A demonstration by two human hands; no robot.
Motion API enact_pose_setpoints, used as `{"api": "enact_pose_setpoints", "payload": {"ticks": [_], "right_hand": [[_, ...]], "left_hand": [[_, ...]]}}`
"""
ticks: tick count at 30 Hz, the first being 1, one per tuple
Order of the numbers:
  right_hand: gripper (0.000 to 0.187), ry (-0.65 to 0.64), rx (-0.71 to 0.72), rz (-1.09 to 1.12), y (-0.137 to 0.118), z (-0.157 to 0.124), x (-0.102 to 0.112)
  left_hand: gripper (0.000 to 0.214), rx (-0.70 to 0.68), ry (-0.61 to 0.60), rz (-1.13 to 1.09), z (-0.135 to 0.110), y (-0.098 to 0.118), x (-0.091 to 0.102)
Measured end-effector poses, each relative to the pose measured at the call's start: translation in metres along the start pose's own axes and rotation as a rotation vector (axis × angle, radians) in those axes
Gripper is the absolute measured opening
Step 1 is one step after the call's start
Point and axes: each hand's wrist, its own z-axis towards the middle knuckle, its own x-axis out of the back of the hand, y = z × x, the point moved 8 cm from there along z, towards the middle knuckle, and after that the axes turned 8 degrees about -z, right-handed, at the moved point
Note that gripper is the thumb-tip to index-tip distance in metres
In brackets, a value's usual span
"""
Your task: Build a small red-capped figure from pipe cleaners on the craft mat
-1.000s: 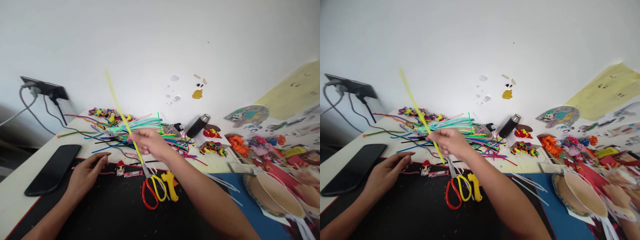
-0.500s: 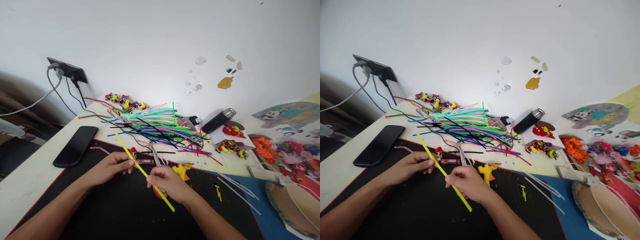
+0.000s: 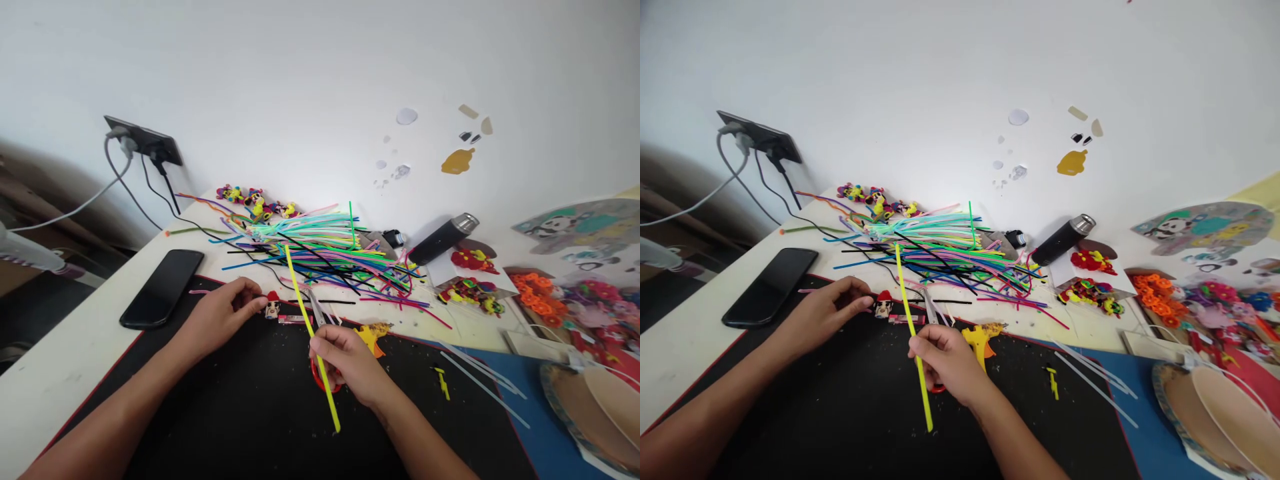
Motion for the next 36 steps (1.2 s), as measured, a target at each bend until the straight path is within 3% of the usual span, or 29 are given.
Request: {"api": "enact_pose_setpoints", "payload": {"ticks": [7,11,20,29,36], "right_hand": [[0.058,0.029,-0.042,0.014,0.013,-0.005,0.000],[0.057,0.031,-0.059,0.034,0.016,-0.007,0.000],[0.055,-0.004,-0.039,0.093,0.022,-0.002,-0.009],[0.053,0.003,-0.054,0.151,0.017,0.003,-0.012],[0.049,0.032,-0.018,0.232,0.016,0.008,-0.008]], "left_hand": [[0.077,-0.196,-0.043,0.414,-0.002,0.003,-0.028],[0.075,-0.209,-0.057,0.489,0.002,0.000,-0.033],[0.056,-0.212,-0.102,0.380,0.007,-0.004,-0.038],[0.050,-0.188,-0.097,0.251,0.008,-0.009,-0.034],[0.057,-0.120,-0.127,-0.069,0.002,0.005,-0.021]]}}
